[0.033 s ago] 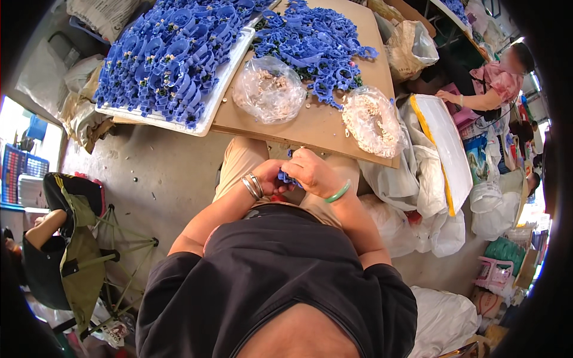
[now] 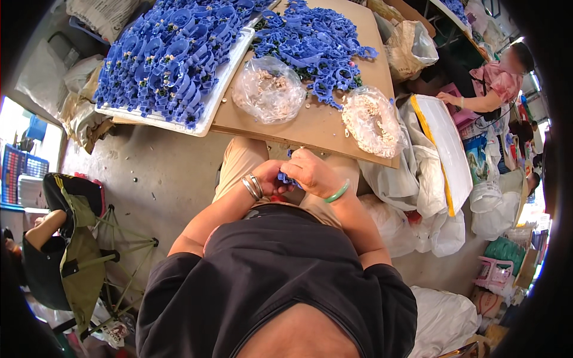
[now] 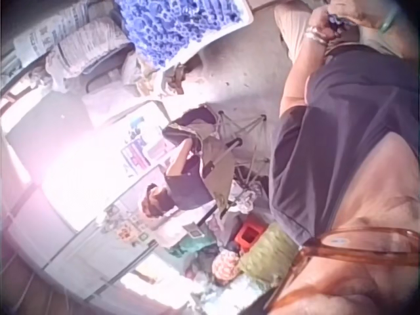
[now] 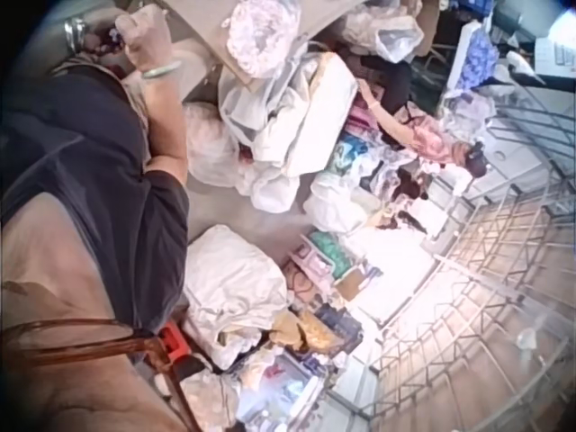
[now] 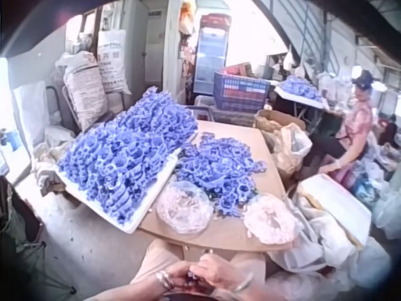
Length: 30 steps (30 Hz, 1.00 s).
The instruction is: The recorder is assembling blue plastic toy components and inserting small white pieces by hand.
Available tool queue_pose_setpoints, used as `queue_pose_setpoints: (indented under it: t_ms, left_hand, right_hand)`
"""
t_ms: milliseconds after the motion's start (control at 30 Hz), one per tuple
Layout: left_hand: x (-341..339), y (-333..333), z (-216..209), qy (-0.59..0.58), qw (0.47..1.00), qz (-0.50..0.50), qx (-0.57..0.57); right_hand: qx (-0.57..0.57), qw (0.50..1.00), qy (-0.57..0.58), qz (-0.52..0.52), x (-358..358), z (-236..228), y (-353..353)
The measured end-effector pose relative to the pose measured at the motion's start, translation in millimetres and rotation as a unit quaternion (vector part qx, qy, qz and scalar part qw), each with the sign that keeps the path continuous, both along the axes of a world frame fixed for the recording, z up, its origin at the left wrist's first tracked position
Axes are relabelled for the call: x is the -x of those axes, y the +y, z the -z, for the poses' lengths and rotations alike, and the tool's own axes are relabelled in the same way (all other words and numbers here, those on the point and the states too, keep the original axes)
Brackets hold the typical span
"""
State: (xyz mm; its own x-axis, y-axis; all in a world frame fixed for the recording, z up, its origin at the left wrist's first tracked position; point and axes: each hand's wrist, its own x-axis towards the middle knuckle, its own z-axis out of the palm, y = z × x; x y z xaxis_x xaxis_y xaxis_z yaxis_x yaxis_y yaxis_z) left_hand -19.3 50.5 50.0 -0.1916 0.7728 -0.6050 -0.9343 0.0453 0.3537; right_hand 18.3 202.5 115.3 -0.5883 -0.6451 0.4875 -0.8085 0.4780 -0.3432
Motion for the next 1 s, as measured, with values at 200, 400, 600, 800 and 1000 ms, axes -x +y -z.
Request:
queue_pose_setpoints:
  t_ms: [200,400,600,800,1000]
  left_hand:
    - [1,-9,13,-0.037,0.999,0.007,-0.02]
    - [6,-3,2,-0.045,0.985,-0.039,-0.161]
    - [3,6,4,0.009,0.982,-0.126,-0.137]
    - [-7,11,6,0.087,0.985,-0.1,-0.109]
    - [-4,13,9,0.124,0.986,-0.05,-0.104]
  right_hand:
    - [0.068,0.997,-0.018,-0.004,2,8,-3]
    - [0.181,0.965,-0.008,0.188,0,6,9]
    - [0.112,0.957,0.017,0.265,-14,19,5]
    - [0.079,0.956,-0.039,0.281,-24,33,9]
    - [0.133,0.949,-0.077,0.277,-23,37,12]
